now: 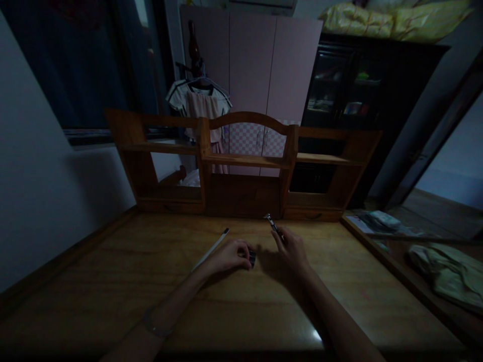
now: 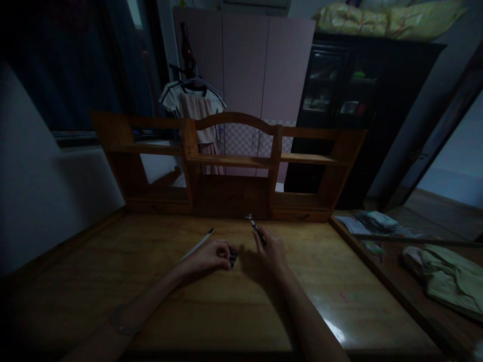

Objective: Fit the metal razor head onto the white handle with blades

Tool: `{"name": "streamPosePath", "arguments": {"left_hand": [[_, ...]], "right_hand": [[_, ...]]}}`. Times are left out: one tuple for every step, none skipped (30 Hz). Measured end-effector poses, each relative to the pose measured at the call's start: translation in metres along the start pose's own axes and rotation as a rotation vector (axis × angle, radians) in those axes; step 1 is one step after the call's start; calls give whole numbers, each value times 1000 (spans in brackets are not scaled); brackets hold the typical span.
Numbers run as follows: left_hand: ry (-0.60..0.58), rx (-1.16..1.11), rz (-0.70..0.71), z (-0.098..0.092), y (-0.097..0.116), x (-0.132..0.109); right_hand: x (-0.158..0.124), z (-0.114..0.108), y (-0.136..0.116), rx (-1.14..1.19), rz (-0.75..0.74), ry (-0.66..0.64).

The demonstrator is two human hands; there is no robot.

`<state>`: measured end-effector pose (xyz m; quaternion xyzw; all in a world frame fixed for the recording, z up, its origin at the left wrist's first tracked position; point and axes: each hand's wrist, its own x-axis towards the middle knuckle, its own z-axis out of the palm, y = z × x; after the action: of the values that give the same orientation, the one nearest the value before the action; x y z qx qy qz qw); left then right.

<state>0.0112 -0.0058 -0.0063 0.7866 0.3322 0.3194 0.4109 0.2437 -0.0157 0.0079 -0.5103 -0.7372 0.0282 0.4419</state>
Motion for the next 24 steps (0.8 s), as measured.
{"name": "streamPosePath", "arguments": {"left_hand": [[9, -12, -9, 1, 0, 0], [23, -21, -16, 1, 0, -1], [44, -28, -21, 1, 0, 0], [77, -39, -26, 1, -1, 0], [115, -56, -34, 0, -1, 2], [156, -83, -54, -1, -3, 3], [203, -122, -84, -3, -4, 5], [249, -171, -124, -5, -6, 7], [298, -226, -168, -8, -8, 8], [343, -283, -208, -10, -10, 9], [378, -342, -239, -12, -12, 10], [401, -403, -260, -13, -13, 10], [405, -461, -272, -14, -14, 10], [394, -516, -279, -15, -14, 10], [376, -565, -282, -14, -13, 10], [355, -606, -283, -14, -12, 9], [337, -639, -281, -13, -11, 9], [327, -664, -282, -13, -11, 8], [320, -684, -287, -12, -10, 8], [317, -703, -294, -12, -10, 8], [318, -723, -306, -11, -10, 9], [320, -745, -316, -11, -11, 9], [321, -772, -322, -11, -12, 9], [321, -801, -325, -11, -12, 9]], "right_hand": [[0, 0, 0, 2, 2, -1], [0, 1, 0, 2, 4, -3], [0, 1, 1, -1, 8, -3], [-1, 1, 1, -6, 13, -2], [-1, 0, 1, -14, 20, -2], [0, 0, 2, -24, 25, 2], [0, -1, 2, -34, 25, 8], [0, -1, 3, -40, 21, 14], [1, -2, 3, -41, 14, 17], [1, -2, 3, -35, 3, 15], [2, -2, 3, -21, -6, 7], [2, -1, 2, 0, -14, -5], [1, 0, 1, 23, -22, -23], [1, 1, -1, 47, -29, -39], [0, 2, -2, 70, -37, -54], [-1, 3, -4, 92, -45, -68], [-1, 4, -6, 113, -54, -82], [-2, 5, -8, 136, -60, -100], [-3, 6, -9, 163, -63, -122], [-4, 7, -10, 192, -58, -147], [-4, 8, -11, 224, -45, -172], [-4, 8, -12, 259, -23, -195], [-3, 9, -13, 298, 4, -217], [-3, 9, -14, 339, 31, -234]]}}
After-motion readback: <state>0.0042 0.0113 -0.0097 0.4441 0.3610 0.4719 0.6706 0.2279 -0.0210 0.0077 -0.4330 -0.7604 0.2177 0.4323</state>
